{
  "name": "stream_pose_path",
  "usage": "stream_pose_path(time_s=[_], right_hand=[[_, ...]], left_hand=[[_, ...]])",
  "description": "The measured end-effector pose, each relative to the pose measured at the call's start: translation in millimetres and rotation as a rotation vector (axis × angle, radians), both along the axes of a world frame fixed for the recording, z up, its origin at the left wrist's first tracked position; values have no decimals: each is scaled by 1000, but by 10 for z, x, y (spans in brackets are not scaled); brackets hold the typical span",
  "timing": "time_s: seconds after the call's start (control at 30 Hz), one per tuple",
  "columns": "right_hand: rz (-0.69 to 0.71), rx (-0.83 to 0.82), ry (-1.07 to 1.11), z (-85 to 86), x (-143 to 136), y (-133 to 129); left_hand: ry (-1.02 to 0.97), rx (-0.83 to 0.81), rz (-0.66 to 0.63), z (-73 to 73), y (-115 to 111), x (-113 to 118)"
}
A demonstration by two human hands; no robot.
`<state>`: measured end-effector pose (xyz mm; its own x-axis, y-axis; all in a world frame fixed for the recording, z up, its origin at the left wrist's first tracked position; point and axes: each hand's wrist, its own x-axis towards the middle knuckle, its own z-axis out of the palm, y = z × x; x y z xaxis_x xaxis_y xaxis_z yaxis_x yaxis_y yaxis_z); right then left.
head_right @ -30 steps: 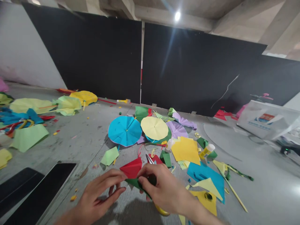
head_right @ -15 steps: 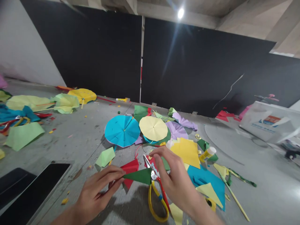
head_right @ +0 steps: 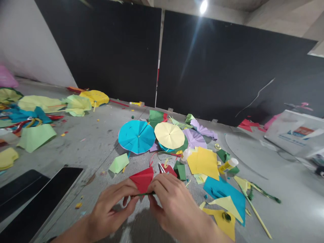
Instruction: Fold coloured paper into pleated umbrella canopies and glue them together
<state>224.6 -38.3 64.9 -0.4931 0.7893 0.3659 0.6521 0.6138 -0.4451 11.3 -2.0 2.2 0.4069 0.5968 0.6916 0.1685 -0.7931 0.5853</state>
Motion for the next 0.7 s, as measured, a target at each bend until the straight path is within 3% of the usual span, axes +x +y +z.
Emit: stream_pose_path(time_s=[0.17, 0.3, 0.7], right_hand=[[-21, -192, 41, 34, -3, -32], [-39, -193, 31, 7, -30, -65], [-36, -62, 48, -95, -138, -98]], left_hand=[[-51, -220, -113, 37, -41, 1], [-67, -289, -140, 19, -51, 14], [-41, -171, -99, 25, -72, 43]])
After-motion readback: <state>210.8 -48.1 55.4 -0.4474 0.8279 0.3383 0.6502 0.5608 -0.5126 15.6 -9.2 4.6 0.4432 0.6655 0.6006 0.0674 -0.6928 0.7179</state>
